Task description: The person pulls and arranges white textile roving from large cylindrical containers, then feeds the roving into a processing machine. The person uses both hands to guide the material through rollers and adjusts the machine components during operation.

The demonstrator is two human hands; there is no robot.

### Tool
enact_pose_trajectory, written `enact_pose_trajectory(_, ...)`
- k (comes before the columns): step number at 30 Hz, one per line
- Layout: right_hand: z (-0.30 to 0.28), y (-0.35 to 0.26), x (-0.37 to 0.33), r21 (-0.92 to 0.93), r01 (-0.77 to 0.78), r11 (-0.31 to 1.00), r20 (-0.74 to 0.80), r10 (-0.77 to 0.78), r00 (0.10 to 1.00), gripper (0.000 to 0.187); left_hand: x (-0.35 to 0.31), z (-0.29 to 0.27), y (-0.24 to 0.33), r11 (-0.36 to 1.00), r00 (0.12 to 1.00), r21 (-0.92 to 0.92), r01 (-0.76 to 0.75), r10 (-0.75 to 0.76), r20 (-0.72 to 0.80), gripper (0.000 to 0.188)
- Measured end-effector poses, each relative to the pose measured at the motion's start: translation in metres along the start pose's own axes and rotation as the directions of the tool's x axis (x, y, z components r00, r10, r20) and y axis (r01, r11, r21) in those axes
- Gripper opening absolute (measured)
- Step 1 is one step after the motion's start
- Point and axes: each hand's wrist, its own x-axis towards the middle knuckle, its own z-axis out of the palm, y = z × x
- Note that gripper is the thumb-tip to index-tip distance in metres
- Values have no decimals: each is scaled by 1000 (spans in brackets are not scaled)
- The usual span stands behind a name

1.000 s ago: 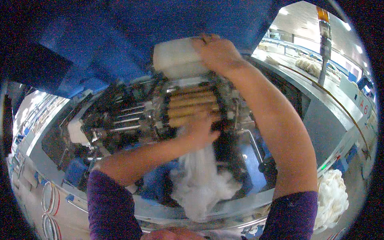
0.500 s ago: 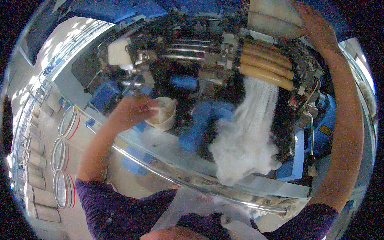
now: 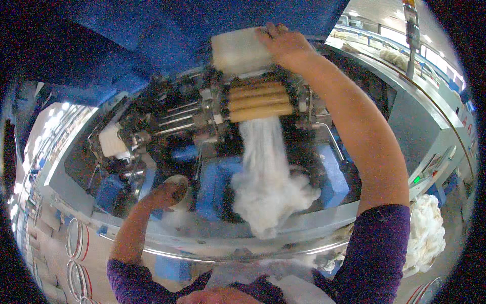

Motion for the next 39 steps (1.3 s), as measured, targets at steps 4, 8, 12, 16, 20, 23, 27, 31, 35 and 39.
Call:
enact_pose_trajectory(4, 8, 2, -3, -28, 20, 999, -24, -21, 999, 75, 5, -19, 10, 954, 996, 298, -39, 14, 87, 20)
enact_pose_trajectory(8, 12, 5, -4, 82, 34, 996, -34, -31, 999, 70, -6, -80, 47, 979, 955, 205, 20, 42, -294, 21)
enact_pose_trajectory(12, 10, 4, -1, 80, 17, 997, -43, -14, 999, 69, 25, -131, 103, 975, 810, 212, -72, 181, -558, 25)
enact_pose_trajectory(16, 8, 3, -1, 104, 21, 994, -13, -20, 1000, 67, 106, -129, 160, 900, 671, 331, -284, 433, -602, 22)
enact_pose_trajectory(20, 11, 4, -7, 45, 61, 997, -54, -59, 997, 67, 216, -110, 195, 915, 710, 343, -213, 387, -588, 23)
enact_pose_trajectory(23, 14, 4, -12, 54, 74, 996, -78, -70, 995, 65, 283, -102, 189, 942, 826, 305, -141, 282, -488, 24)
enact_pose_trajectory(27, 17, 2, -17, 52, 95, 994, -141, -87, 986, 59, 347, -89, 157, 875, 765, 482, 39, 284, -578, 27)
enact_pose_trajectory(31, 15, 1, -17, 63, 100, 993, -236, -82, 968, 50, 390, -87, 146, 842, 435, 474, 257, 337, -835, 27)
enact_pose_trajectory(35, 7, 1, -16, 113, 67, 991, -75, -59, 995, 55, 381, -106, 161, 894, 774, 425, 146, 164, -611, 25)
enact_pose_trajectory(39, 8, 1, -16, 73, 41, 996, -54, -37, 998, 58, 321, -123, 199, 913, 889, 399, 83, 114, -444, 23)
